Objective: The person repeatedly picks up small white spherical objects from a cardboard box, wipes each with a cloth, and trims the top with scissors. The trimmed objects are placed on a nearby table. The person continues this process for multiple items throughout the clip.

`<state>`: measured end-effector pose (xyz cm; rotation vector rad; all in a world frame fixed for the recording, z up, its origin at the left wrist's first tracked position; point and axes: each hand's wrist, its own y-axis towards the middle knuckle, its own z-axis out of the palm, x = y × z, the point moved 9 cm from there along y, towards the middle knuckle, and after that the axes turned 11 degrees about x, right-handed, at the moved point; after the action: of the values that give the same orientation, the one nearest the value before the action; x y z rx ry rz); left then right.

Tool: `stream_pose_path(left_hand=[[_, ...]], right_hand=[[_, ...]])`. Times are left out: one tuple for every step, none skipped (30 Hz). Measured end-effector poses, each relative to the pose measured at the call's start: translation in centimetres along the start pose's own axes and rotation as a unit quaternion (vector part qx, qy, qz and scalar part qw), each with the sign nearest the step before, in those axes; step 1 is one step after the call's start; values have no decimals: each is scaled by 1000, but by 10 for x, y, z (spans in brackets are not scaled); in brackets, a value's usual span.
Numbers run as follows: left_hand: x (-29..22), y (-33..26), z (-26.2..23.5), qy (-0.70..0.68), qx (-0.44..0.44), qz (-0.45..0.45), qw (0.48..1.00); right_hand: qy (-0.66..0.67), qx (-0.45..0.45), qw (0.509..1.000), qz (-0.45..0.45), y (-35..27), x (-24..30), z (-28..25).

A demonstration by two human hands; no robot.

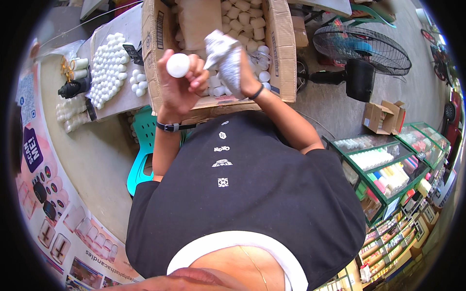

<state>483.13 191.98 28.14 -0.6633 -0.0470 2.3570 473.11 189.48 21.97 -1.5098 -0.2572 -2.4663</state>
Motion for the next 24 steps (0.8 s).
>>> stream_pose_path(left_hand=[[-8,-4,-7,-10,-44,23,999],[-17,-7,-17,2,-32,48,998],[-26,-13,-31,45,-79,70,993],[-35,-19,-43,89,-125,91,984],[-41,-22,-44,98,-112,105,983],[-46,-26,-48,127,-129,115,977],[-51,-30,-49,155,-147,126,969],[-56,-33,-52,184,-163,134,960],[-59,-35,-51,184,-152,141,961],[-60,-37,-51,216,-156,152,952],[-59,-36,-53,248,-157,162,942],[-60,-36,-54,279,-159,173,931],[-59,-38,-57,332,-176,144,916],[-59,-41,-57,348,-198,141,905],[-57,-43,-54,363,-221,139,894],[-57,-46,-54,378,-244,137,883],[-56,-47,-58,385,-238,109,885],[-58,-49,-55,392,-235,120,882],[-60,-51,-52,399,-231,131,878],[-63,-56,-48,405,-233,140,873],[-67,-56,-41,415,-217,141,872],[-70,-59,-38,428,-218,147,864],[-73,-62,-34,441,-218,153,857],[-76,-64,-31,454,-217,158,850]], right_hand=[[112,65,985,113,-3,-54,5],[222,131,940,223,-12,-99,15],[-193,227,937,184,-10,-81,33],[-573,282,762,112,-14,-63,55],[-602,267,750,64,-20,-57,61],[-649,262,706,108,-19,-63,50],[-693,255,657,150,-14,-66,37],[-732,245,606,192,-9,-65,24],[-791,198,553,169,-1,-57,13],[-844,149,495,145,9,-49,1],[-855,132,473,164,17,-52,-19],[-867,114,450,181,25,-58,-39],[-849,115,473,205,31,-67,-57],[-831,117,493,228,35,-77,-73],[-802,121,534,238,39,-80,-79],[-785,120,551,257,40,-84,-85],[-767,121,567,274,43,-83,-86],[-748,123,584,291,45,-83,-87],[-749,121,595,265,44,-75,-83],[-703,126,657,242,41,-64,-73],[-652,129,716,216,39,-49,-64],[-596,131,769,190,38,-34,-53],[-517,144,818,208,35,-23,-43],[-433,156,859,225,31,-11,-31]])
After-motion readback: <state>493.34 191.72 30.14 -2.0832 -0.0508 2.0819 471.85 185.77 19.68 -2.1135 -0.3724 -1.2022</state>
